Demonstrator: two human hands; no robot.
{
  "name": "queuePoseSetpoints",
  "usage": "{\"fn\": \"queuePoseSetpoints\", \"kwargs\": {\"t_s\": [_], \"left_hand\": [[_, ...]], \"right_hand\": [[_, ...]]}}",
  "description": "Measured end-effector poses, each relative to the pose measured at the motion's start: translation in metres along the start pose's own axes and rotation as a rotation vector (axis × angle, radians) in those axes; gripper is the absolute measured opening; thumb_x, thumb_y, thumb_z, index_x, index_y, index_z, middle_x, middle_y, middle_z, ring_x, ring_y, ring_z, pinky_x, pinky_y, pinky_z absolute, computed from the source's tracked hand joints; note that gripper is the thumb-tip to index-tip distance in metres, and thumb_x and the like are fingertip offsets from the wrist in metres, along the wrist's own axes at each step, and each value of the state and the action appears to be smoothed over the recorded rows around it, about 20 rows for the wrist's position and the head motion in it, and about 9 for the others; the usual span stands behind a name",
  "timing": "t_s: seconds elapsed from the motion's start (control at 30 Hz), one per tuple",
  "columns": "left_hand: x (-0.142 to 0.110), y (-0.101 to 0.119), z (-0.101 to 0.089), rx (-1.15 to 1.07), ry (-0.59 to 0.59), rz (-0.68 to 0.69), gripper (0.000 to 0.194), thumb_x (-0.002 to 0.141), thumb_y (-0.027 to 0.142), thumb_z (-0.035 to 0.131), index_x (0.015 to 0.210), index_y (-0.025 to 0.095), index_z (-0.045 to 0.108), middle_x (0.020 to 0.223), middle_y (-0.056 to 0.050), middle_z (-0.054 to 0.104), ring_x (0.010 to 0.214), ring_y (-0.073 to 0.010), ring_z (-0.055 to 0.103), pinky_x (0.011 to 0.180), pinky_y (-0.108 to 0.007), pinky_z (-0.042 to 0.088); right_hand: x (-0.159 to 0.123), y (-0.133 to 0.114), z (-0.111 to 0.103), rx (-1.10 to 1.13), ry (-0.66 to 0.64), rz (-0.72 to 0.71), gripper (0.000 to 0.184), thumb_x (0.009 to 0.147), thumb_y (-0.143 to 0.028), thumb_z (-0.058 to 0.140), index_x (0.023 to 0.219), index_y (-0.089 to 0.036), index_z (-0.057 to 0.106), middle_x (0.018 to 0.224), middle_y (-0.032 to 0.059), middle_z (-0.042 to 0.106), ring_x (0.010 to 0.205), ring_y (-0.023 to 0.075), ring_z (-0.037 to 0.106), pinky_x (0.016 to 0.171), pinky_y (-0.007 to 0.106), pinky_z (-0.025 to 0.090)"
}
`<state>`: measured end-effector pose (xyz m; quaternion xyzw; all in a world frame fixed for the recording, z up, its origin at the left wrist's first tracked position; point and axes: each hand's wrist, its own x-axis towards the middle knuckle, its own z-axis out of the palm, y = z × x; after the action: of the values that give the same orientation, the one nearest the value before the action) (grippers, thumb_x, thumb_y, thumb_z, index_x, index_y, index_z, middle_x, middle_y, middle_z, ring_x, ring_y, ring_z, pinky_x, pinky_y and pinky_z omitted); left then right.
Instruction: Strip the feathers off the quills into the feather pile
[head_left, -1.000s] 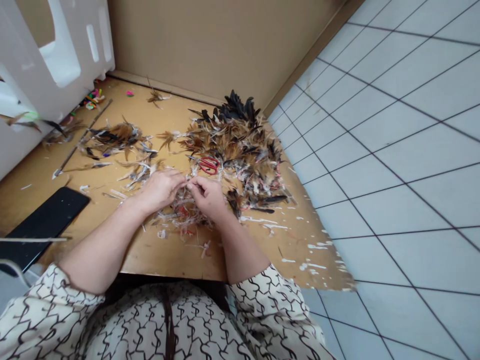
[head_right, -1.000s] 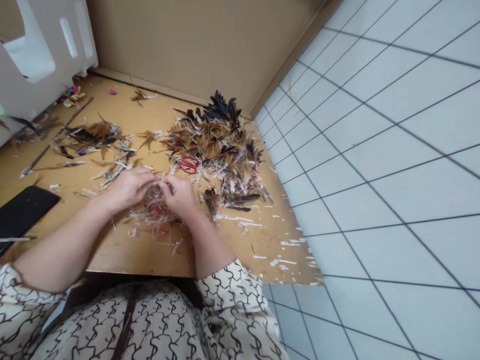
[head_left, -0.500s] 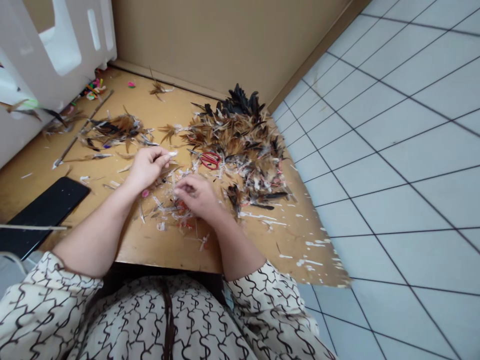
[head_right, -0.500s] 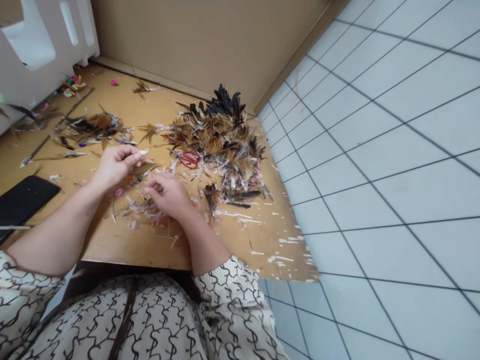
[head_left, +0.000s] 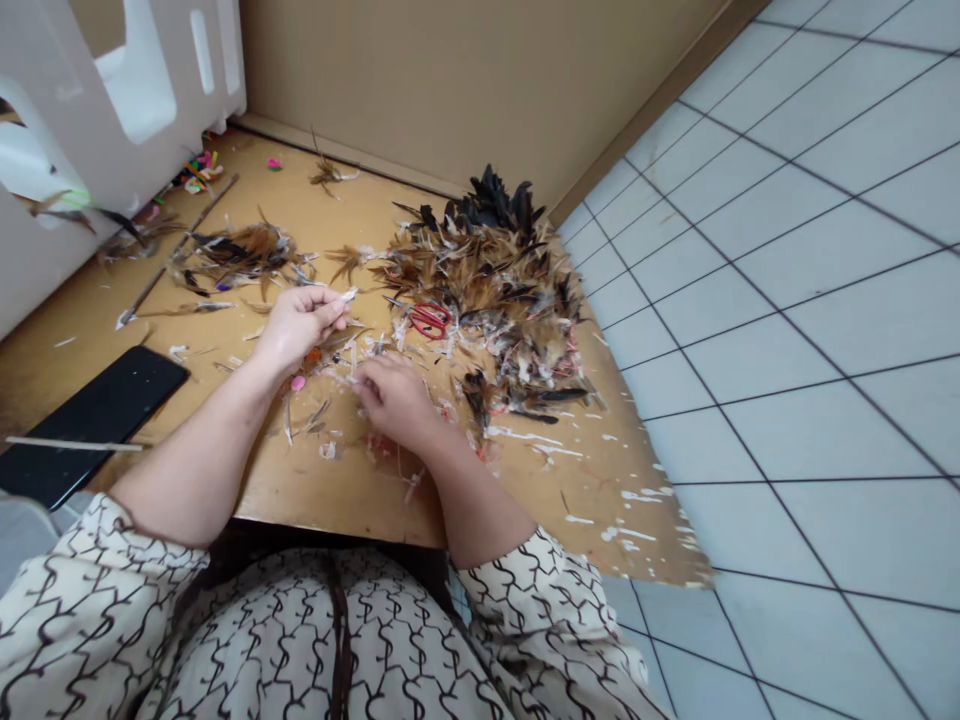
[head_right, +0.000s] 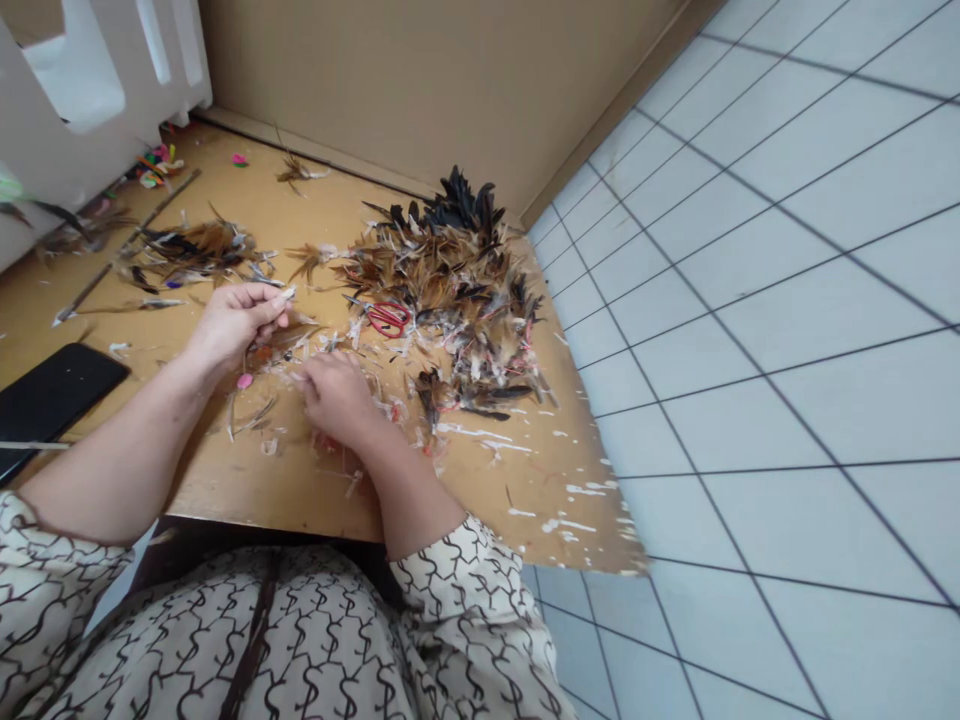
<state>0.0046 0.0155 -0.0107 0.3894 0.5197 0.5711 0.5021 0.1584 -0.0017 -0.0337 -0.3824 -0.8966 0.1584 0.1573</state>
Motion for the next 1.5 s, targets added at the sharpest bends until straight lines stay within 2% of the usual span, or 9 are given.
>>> {"fn": "queuePoseSetpoints", "kwargs": {"t_s": [0.33,0.43,0.53,0.73,0.9,0.97,1.13,1.37,1.5], "left_hand": [[-0.001,0.003,0.000,-0.145,-0.022,-0.090,0.012,0.066,0.014,0.065,0.057,0.013,0.057,0.045,0.002,0.055,0.033,-0.0025,0.034,0.033,-0.016,0.023],[-0.001,0.004,0.000,-0.176,-0.031,-0.107,0.013,0.067,0.011,0.064,0.056,0.012,0.057,0.045,0.002,0.055,0.033,-0.0023,0.034,0.033,-0.015,0.023],[0.000,0.005,-0.001,-0.205,-0.032,-0.108,0.014,0.068,0.009,0.063,0.056,0.012,0.055,0.046,0.002,0.054,0.033,-0.0020,0.034,0.032,-0.015,0.023],[0.000,0.005,-0.002,-0.234,-0.025,-0.121,0.015,0.069,0.006,0.060,0.055,0.011,0.055,0.045,0.002,0.054,0.033,-0.0020,0.036,0.032,-0.013,0.024],[-0.001,0.005,-0.001,-0.253,-0.020,-0.133,0.018,0.070,0.003,0.057,0.054,0.011,0.056,0.044,0.001,0.054,0.032,-0.0023,0.036,0.032,-0.014,0.024],[-0.001,0.006,-0.001,-0.265,-0.008,-0.129,0.018,0.070,0.003,0.057,0.054,0.011,0.056,0.043,0.001,0.053,0.031,-0.0023,0.035,0.032,-0.013,0.024],[0.002,0.008,-0.007,-0.320,0.035,-0.046,0.020,0.072,0.002,0.053,0.055,0.011,0.057,0.044,0.002,0.053,0.033,-0.0020,0.035,0.033,-0.013,0.024],[0.003,0.004,-0.007,-0.291,0.028,-0.046,0.018,0.071,0.003,0.057,0.055,0.012,0.056,0.045,0.002,0.053,0.032,-0.0017,0.034,0.033,-0.014,0.024],[0.000,0.003,-0.002,-0.252,-0.007,-0.058,0.018,0.072,0.004,0.057,0.055,0.011,0.057,0.044,0.002,0.054,0.032,-0.0022,0.036,0.033,-0.014,0.025]], "right_hand": [[0.002,0.023,-0.012,0.297,0.111,0.358,0.010,0.075,-0.021,0.051,0.068,-0.018,0.057,0.055,-0.0026,0.048,0.051,0.0116,0.041,0.055,0.026,0.032],[0.003,0.027,-0.013,0.312,0.244,0.340,0.012,0.072,-0.019,0.055,0.083,-0.016,0.060,0.072,0.0025,0.057,0.064,0.0145,0.050,0.065,0.028,0.040],[0.001,0.023,-0.013,0.278,0.333,0.178,0.017,0.075,-0.020,0.056,0.091,-0.016,0.060,0.086,0.0067,0.060,0.080,0.0174,0.053,0.075,0.031,0.042],[-0.002,-0.010,0.006,0.114,0.000,-0.204,0.014,0.082,-0.020,0.052,0.092,-0.018,0.062,0.090,0.0067,0.060,0.089,0.0188,0.049,0.083,0.034,0.039],[0.003,-0.028,0.012,-0.100,-0.218,-0.203,0.014,0.083,-0.017,0.049,0.080,-0.015,0.062,0.084,0.0083,0.059,0.086,0.0206,0.047,0.080,0.036,0.038],[0.007,-0.023,0.008,-0.089,-0.178,-0.135,0.014,0.083,-0.015,0.047,0.078,-0.015,0.060,0.080,0.0075,0.059,0.082,0.0198,0.048,0.079,0.035,0.039],[0.019,0.003,0.004,0.227,0.171,0.190,0.012,0.080,-0.015,0.044,0.076,-0.018,0.055,0.069,0.0011,0.056,0.067,0.0141,0.049,0.069,0.029,0.041],[0.019,0.013,-0.002,0.608,0.373,0.192,0.025,0.075,-0.024,0.053,0.100,-0.018,0.054,0.102,0.0071,0.061,0.085,0.0145,0.056,0.074,0.028,0.045],[0.007,0.020,-0.028,0.555,0.182,0.237,0.012,0.075,-0.025,0.054,0.081,-0.016,0.058,0.073,0.0016,0.060,0.065,0.0114,0.052,0.061,0.025,0.041]]}}
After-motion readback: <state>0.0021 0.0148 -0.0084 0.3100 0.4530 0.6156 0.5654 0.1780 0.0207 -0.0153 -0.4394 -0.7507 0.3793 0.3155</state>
